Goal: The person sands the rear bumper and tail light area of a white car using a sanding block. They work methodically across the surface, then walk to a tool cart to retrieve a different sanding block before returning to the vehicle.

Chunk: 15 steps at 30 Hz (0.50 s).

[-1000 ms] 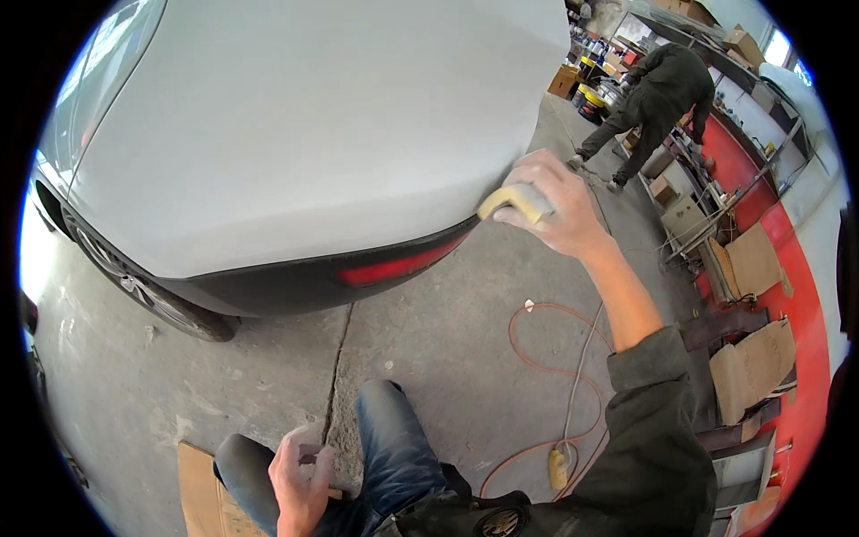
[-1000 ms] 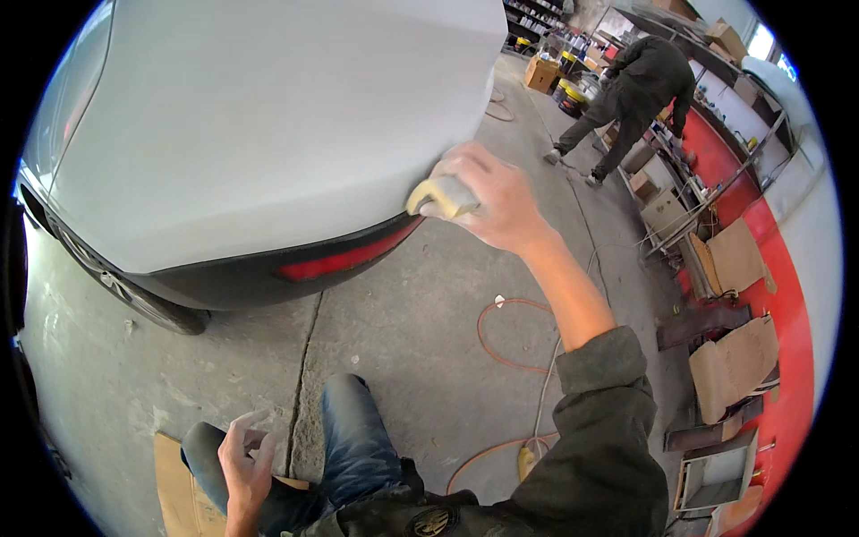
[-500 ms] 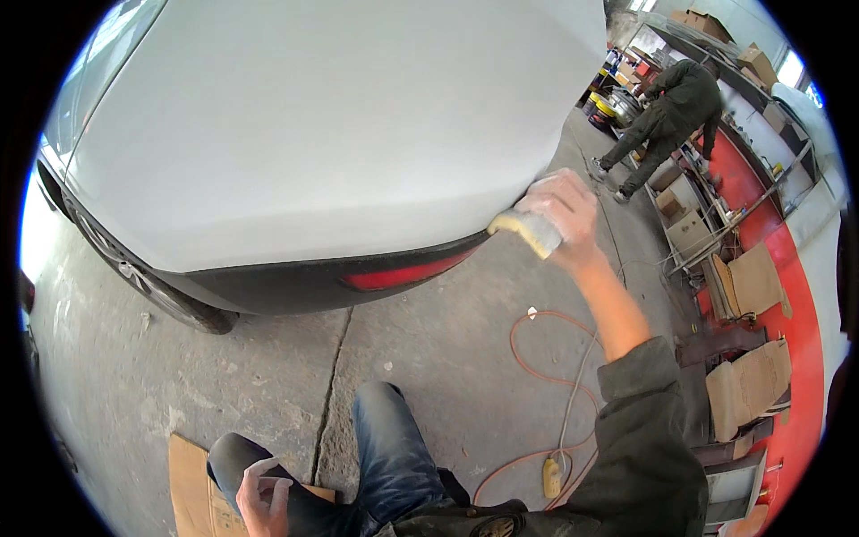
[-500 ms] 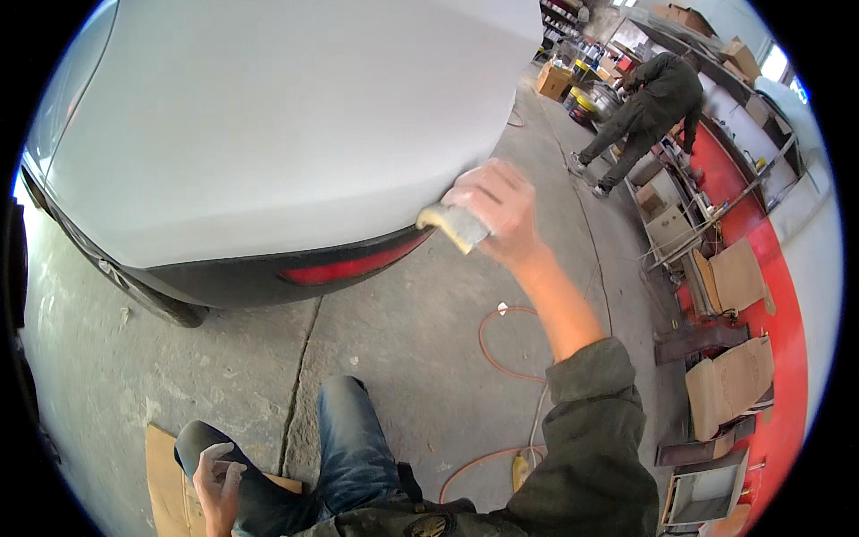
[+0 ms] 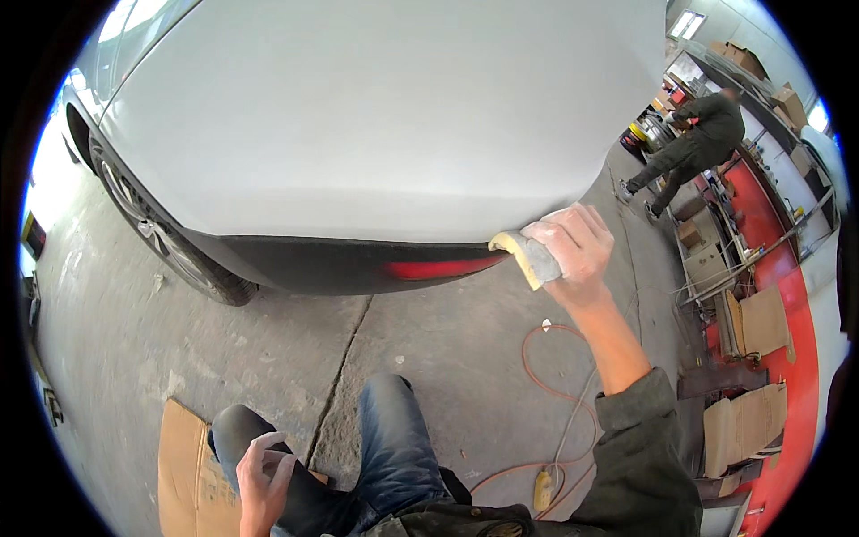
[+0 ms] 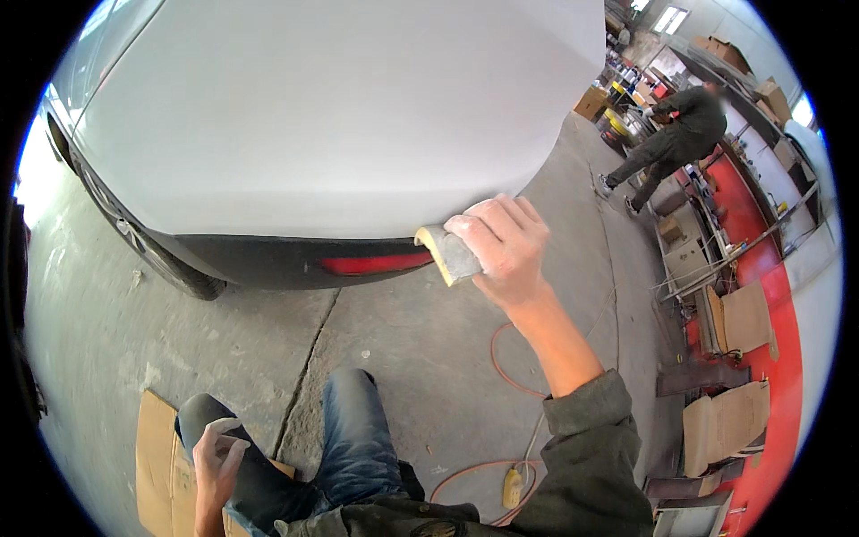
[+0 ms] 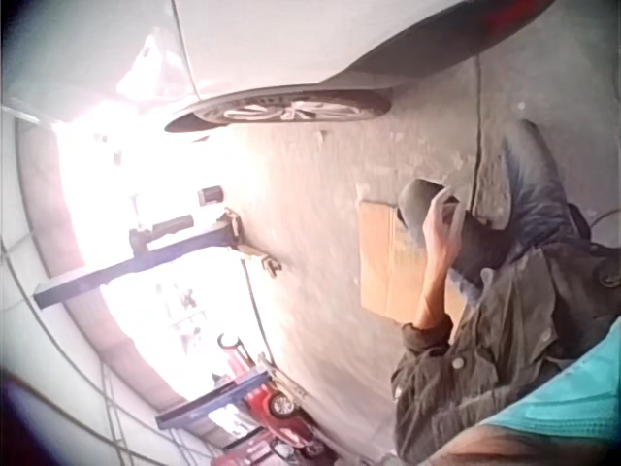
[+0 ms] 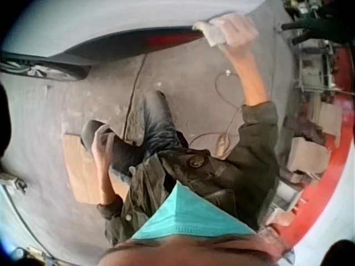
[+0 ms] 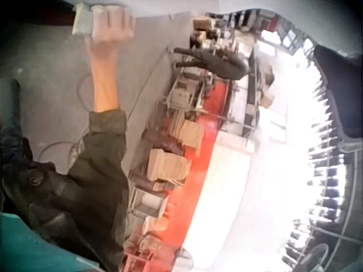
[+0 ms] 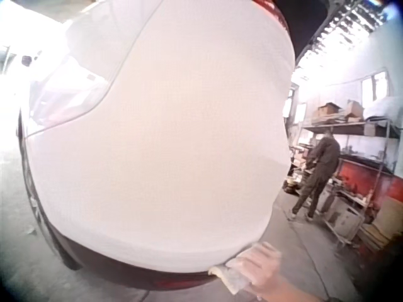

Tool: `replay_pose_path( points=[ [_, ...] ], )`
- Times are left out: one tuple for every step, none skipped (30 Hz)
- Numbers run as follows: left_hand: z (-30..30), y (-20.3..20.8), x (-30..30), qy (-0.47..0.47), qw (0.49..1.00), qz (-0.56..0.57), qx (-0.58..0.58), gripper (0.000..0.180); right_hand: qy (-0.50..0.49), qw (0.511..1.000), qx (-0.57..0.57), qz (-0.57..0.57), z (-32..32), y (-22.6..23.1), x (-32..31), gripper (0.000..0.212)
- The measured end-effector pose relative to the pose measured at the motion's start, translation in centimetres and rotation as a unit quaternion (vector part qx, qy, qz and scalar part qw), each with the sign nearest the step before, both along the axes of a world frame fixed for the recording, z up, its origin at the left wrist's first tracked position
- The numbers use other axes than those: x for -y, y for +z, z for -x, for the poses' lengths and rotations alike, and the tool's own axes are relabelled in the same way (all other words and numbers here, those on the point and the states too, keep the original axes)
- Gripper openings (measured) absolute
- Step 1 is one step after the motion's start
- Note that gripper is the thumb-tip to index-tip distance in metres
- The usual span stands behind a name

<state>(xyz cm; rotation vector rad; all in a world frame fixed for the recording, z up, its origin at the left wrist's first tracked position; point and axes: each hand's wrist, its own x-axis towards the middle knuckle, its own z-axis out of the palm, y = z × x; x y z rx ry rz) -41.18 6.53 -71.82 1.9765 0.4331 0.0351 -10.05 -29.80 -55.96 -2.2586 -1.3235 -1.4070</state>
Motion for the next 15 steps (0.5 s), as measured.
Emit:
replay_pose_path(
  points=[
    [0.0, 0.1, 0.1, 0.004, 1.0, 0.0, -0.001, 0.036, 0.0, 1.0, 0.002, 0.0, 0.1, -0.1, -0.5, 0.023],
    [0.0, 0.1, 0.2, 0.008, 1.0, 0.0, -0.002, 0.037, 0.0, 1.0, 0.004, 0.0, 0.3, -0.2, -1.1, 0.023],
    [0.1, 0.0, 0.3, 0.01, 1.0, -0.001, 0.004, 0.036, 0.0, 1.0, 0.005, 0.0, 0.5, -0.3, -1.7, 0.023],
    [0.1, -0.2, 0.3, 0.012, 1.0, -0.001, 0.012, 0.036, 0.0, 1.0, 0.004, 0.0, 0.7, -0.1, -2.2, 0.023],
    [0.2, -0.3, 0.3, 0.013, 1.0, -0.001, 0.019, 0.036, 0.0, 1.0, 0.002, 0.0, 0.9, 0.1, -2.6, 0.023],
    [0.1, -0.3, 0.3, 0.009, 1.0, 0.002, 0.022, 0.035, 0.0, 1.0, 0.0, 0.0, 1.1, 0.2, -3.1, 0.022],
    [-0.1, -0.1, 0.4, 0.004, 1.0, 0.004, 0.025, 0.035, 0.001, 1.0, 0.004, 0.004, 1.2, 0.2, -3.5, 0.022],
    [-0.2, -0.1, 0.5, -0.003, 1.0, 0.006, 0.028, 0.035, 0.0, 1.0, 0.007, 0.007, 1.3, 0.1, -3.9, 0.021],
    [-0.1, -0.3, 0.6, -0.003, 1.0, 0.002, 0.031, 0.034, -0.002, 1.0, 0.011, 0.011, 1.6, -0.1, -4.5, 0.02],
    [-0.3, -0.3, 0.8, -0.008, 0.999, -0.004, 0.035, 0.034, -0.02, 1.0, 0.01, 0.013, 2.1, -0.1, -5.4, 0.017],
    [-0.7, -0.3, 1.0, -0.018, 0.999, -0.011, 0.042, 0.033, -0.045, 0.999, 0.012, 0.014, 2.7, -0.1, -6.7, 0.015],
    [-1.3, 0.5, 1.5, -0.019, 0.999, 0.004, 0.03, 0.03, -0.07, 0.997, 0.021, 0.021, 2.5, -1.6, -7.4, 0.013],
    [-2.1, 0.9, 1.8, -0.028, 0.999, 0.005, 0.044, 0.03, -0.029, 0.998, 0.058, 0.012, 2.3, -1.3, -9.0, 0.014],
    [-2.1, 1.0, 2.0, -0.025, 0.998, 0.01, 0.056, 0.03, -0.006, 0.999, 0.031, 0.029, 2.6, -0.8, -11.5, 0.015],
    [-2.4, 0.9, 2.1, -0.021, 0.997, 0.016, 0.068, 0.03, -0.006, 0.999, 0.023, 0.037, 2.9, -0.4, -13.5, 0.011]
  ],
)
